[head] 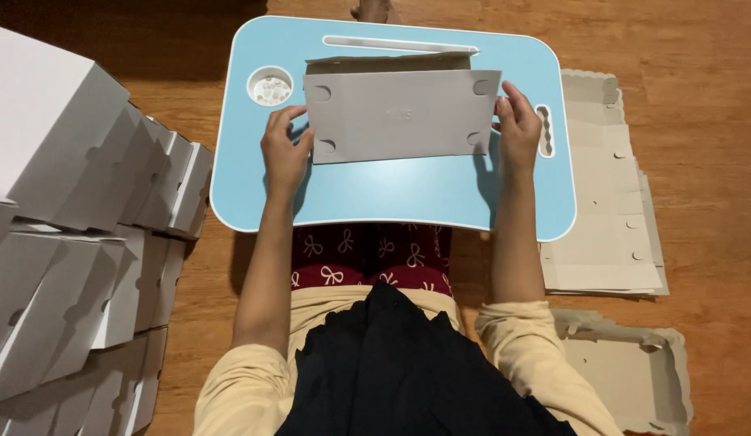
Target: Assembling small white cardboard boxes from flat pre-cut sheets on a portable desk.
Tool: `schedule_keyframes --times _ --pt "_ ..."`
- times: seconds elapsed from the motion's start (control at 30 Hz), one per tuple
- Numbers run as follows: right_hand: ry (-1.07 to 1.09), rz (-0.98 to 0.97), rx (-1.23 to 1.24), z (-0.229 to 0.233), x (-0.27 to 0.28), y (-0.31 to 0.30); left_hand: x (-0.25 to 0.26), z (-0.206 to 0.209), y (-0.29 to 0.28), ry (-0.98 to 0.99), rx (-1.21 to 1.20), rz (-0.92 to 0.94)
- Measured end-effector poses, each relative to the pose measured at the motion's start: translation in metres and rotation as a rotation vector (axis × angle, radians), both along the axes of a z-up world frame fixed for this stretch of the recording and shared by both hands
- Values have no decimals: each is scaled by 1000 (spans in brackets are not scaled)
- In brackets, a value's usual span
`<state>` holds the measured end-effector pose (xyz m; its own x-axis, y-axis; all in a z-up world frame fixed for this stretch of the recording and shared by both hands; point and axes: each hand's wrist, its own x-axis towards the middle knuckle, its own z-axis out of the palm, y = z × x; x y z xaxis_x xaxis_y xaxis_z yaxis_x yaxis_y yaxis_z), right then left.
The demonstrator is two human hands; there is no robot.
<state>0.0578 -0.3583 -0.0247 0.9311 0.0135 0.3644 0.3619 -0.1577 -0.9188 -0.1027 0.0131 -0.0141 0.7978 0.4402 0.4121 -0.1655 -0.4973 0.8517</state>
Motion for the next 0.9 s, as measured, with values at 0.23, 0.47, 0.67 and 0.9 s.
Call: schedule_keyframes --times 0.23,0.47,0.67,0.9 --pt "-317 16 -131 8 -90 -40 -52 -7 1 -65 -29 -54" --pt "-112 113 18 20 -166 -55 -100 -2 -10 -212 167 -116" --pt "-75 196 48 26 -169 -50 -79 -35 0 -314 519 -96" --pt "-90 155 -3 17 -150 -26 -80 -5 -12 -112 648 -62"
